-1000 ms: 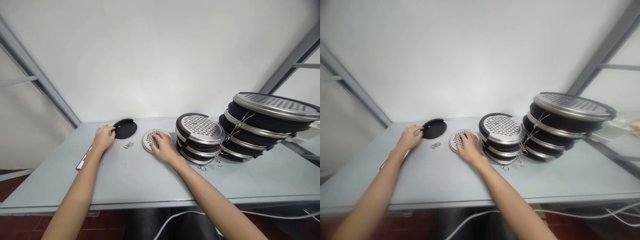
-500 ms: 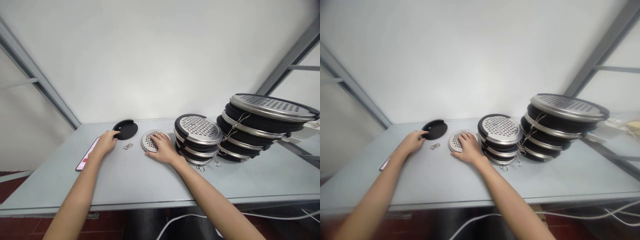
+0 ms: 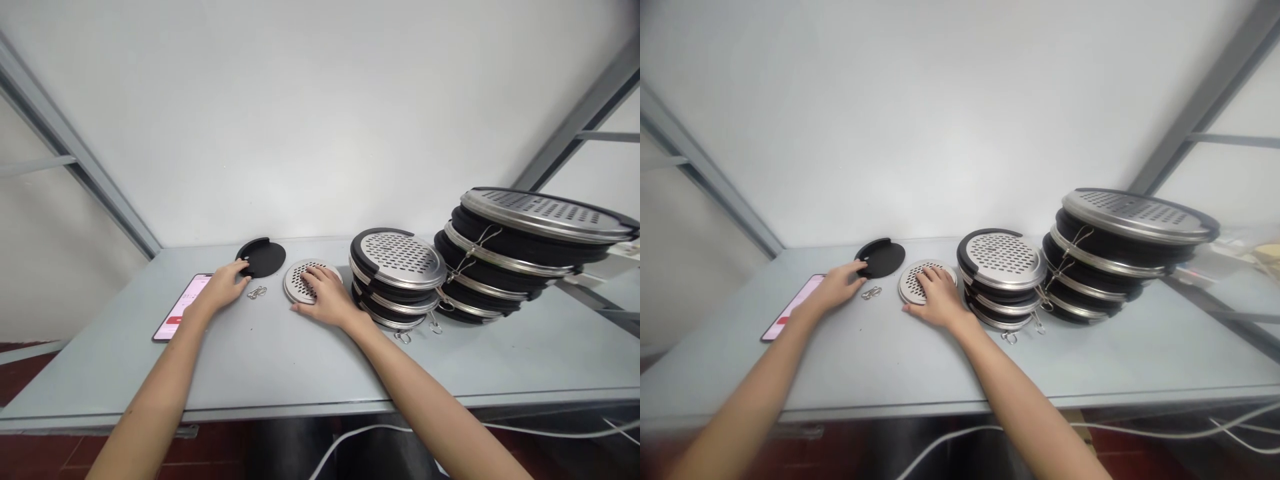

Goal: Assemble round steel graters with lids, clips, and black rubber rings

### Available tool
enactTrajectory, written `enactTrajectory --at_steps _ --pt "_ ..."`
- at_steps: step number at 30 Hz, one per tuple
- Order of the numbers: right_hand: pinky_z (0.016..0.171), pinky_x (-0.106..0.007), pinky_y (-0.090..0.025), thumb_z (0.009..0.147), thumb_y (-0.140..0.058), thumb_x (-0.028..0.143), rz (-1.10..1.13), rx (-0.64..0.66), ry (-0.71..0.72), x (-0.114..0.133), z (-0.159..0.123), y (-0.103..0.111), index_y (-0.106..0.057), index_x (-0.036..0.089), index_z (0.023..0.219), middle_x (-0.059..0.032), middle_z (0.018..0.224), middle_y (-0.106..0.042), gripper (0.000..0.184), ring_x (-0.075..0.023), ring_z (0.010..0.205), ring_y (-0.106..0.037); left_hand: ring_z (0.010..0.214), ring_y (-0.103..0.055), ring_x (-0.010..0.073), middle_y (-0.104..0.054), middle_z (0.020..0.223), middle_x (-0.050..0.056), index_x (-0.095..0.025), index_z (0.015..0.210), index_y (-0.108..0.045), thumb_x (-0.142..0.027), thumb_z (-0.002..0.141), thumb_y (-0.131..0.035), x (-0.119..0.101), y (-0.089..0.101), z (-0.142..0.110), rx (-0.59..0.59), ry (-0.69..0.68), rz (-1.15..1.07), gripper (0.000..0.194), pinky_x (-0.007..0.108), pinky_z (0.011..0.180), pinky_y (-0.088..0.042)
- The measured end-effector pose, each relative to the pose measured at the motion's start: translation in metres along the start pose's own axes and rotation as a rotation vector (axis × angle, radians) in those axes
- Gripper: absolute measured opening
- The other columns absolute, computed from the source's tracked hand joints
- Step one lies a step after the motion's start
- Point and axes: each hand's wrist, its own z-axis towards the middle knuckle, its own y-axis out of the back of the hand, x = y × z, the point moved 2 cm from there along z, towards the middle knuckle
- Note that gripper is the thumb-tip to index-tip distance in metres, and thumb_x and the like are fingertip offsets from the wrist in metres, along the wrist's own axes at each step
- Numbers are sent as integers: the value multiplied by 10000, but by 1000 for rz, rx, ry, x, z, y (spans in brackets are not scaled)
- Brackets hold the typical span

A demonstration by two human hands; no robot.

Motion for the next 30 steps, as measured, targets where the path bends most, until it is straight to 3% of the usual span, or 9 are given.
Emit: enactTrajectory --at_steps 8,15,20,26,30 --pt "1119 -485 -325 695 -774 573 -9 5 19 -2 0 -3 -561 165 1331 -148 1431 -510 785 -342 1343 -410 1348 -497 263 -646 1327 76 -182 1232 -663 -271 860 -488 -7 -9 3 32 -59 -91 421 431 1149 -377" --pt "1045 -444 -397 716 -782 461 42 -43 61 3 0 1 -618 148 1212 -141 1263 -622 610 -302 1182 -552 1334 -495 308 -633 1326 131 -166 1218 -670 -466 844 -621 -21 -11 1 12 -63 -59 482 468 1122 -398" --pt "1033 -444 -395 745 -755 409 84 -94 38 8 0 3 -617 160 1185 -120 1171 -669 524 -286 1113 -594 1319 -496 322 -631 1318 136 -155 1216 -662 -477 823 -652 -28 -10 -1 0 -68 -37 508 472 1118 -400" --pt "959 -396 -444 794 -703 389 153 -227 -32 8 1 6 -622 163 1157 -105 1124 -691 435 -271 1045 -619 1372 -432 324 -606 1363 126 -152 1288 -620 -472 805 -662 -24 -7 -2 99 -129 -52 581 491 1136 -372" --pt "915 -373 -465 795 -707 393 180 -283 -50 7 0 7 -626 164 1148 -104 1118 -695 428 -267 1035 -624 1333 -476 316 -655 1299 101 -179 1229 -666 -395 814 -635 -33 3 -6 143 -162 -59 469 491 1111 -400"
